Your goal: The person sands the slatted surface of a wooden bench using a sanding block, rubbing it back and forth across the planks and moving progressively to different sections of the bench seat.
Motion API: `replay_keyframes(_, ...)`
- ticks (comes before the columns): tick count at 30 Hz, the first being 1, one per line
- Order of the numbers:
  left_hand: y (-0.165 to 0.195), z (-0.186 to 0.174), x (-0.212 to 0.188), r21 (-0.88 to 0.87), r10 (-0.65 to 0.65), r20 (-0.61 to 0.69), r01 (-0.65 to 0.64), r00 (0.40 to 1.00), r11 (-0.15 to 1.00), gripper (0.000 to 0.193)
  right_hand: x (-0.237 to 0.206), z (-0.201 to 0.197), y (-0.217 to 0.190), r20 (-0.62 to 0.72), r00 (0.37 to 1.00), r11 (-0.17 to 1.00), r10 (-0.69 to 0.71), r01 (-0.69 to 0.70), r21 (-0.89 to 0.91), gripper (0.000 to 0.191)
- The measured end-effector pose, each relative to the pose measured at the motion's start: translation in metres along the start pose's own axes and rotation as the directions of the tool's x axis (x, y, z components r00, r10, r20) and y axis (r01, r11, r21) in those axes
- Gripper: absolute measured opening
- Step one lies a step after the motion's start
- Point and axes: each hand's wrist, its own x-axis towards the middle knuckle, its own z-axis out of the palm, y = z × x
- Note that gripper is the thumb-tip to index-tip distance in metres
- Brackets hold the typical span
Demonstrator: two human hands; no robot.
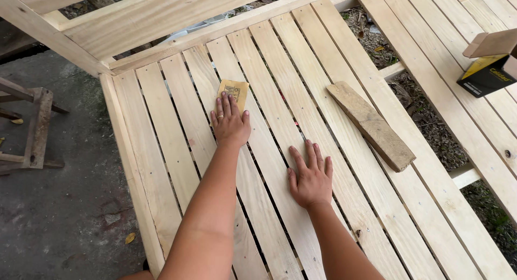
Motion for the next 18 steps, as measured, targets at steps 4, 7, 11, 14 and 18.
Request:
replay_keyframes(4,0.003,-0.002,-0.017,-0.04,0.003,0.022,-0.002,1.0,0.999,0.073,0.0,0.002,0.0,-0.021,1.0,1.0,-0.005,0.005,0.001,0.058)
replay_keyframes(7,0.005,0.003,-0.078,-0.038,0.041,0.05,-0.039,0.998,0.999,0.075,0.0,0.002,0.001,-0.001,1.0,1.0,0.003,-0.003,0.0,0.058)
replay_keyframes(11,0.006,0.013,-0.188,-0.036,0.069,0.114,-0.065,0.991,0.997,0.078,-0.001,0.004,0.001,-0.021,1.0,1.0,-0.011,0.011,0.002,0.058)
replay_keyframes(14,0.003,0.018,-0.235,-0.036,0.116,0.117,-0.113,0.986,0.993,0.075,-0.001,0.004,0.001,-0.029,0.999,1.0,-0.015,0.015,0.01,0.058)
replay_keyframes(18,0.002,0.021,-0.203,-0.041,0.247,0.003,-0.247,0.969,0.968,0.072,-0.001,0.003,0.0,-0.024,1.0,1.0,-0.019,0.02,0.019,0.058)
